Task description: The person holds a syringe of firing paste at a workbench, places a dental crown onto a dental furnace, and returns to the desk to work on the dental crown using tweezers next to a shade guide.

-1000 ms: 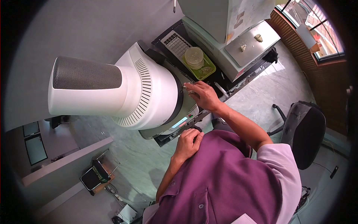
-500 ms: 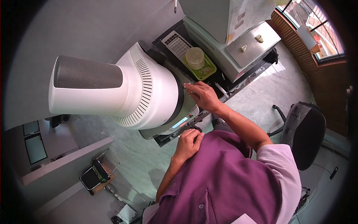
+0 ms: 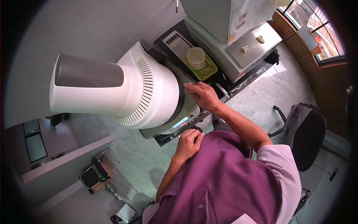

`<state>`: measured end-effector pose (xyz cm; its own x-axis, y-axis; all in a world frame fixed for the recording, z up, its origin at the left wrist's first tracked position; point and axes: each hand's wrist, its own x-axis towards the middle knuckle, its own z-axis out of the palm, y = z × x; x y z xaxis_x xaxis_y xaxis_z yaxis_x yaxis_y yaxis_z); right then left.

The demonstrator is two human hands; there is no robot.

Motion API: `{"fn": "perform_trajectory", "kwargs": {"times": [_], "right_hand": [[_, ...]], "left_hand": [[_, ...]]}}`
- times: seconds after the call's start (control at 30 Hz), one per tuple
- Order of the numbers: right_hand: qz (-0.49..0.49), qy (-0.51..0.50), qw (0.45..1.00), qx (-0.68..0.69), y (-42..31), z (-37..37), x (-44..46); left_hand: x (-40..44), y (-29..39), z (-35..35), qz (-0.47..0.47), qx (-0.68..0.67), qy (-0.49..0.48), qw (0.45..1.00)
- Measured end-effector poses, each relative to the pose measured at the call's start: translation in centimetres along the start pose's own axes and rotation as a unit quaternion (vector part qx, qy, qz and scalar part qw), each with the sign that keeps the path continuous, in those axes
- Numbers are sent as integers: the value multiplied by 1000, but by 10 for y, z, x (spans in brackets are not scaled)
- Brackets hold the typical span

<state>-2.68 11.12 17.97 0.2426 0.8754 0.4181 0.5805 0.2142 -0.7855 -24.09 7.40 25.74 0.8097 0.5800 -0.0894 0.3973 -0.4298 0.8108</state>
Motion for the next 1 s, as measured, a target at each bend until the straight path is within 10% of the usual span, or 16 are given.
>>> {"fn": "perform_trajectory", "kwargs": {"times": [0.43,0.57,0.77,0.9,1.0], "right_hand": [[1,6,1000,17,0,0,3],[27,60,995,70,-6,-5,7],[36,80,994,57,-34,-40,10],[3,-74,991,115,-63,-40,-28],[-152,-135,978,36,-83,-41,-43]], "left_hand": [[0,-1,-1,2,0,9,1000],[-2,-1,-2,-96,-178,25,979],[-4,-38,22,-237,-732,54,637],[21,-25,18,-214,-861,-17,460],[40,8,4,-211,-852,-25,479]]}}
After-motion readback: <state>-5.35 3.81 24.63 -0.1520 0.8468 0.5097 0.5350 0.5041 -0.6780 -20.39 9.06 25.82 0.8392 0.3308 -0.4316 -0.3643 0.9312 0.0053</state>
